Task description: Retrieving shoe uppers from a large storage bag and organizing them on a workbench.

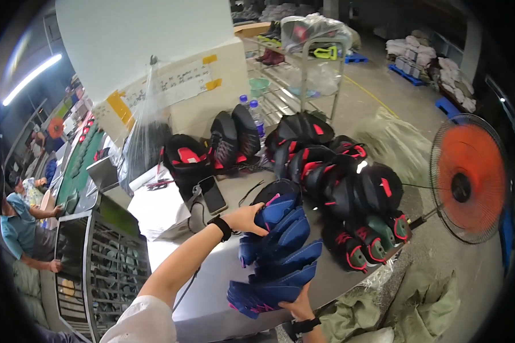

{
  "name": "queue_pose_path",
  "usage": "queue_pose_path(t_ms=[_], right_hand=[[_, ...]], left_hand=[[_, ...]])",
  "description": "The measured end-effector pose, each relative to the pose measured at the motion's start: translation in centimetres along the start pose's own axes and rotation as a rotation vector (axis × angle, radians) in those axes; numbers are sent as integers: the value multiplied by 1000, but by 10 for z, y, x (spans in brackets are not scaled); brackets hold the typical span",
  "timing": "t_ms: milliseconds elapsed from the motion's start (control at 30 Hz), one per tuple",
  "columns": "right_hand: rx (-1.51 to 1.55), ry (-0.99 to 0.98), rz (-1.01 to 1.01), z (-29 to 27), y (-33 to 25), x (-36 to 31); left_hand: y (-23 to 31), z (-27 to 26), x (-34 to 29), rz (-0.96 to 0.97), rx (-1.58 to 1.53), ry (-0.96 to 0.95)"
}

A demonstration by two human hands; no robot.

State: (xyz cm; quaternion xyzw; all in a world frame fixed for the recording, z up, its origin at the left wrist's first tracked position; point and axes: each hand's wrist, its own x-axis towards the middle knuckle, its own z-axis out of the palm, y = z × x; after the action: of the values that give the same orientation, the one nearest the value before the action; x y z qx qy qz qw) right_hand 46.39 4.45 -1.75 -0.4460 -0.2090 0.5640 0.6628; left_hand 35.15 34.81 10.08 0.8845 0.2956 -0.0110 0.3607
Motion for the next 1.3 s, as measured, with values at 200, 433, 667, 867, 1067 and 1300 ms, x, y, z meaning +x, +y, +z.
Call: queue_pose_path(t_ms=[200,433,667,867,1067,1300], right_hand=[[217,-196,312,-32,103,62],[-14,-878,421,188,153,5],[-284,-1218,230,290,140,-82],[-518,-1345,-30,369,151,-147],[-623,-1293,-177,516,149,-183],[-587,-1230,-357,554,137,-137]], left_hand=[[-33,49,-35,58,-256,295],[29,-29,-194,229,-488,671],[-12,-44,-481,175,-360,1187],[-68,34,-661,-175,-702,1476],[-121,34,-773,64,-860,1796],[-218,-28,-731,11,-833,1574]])
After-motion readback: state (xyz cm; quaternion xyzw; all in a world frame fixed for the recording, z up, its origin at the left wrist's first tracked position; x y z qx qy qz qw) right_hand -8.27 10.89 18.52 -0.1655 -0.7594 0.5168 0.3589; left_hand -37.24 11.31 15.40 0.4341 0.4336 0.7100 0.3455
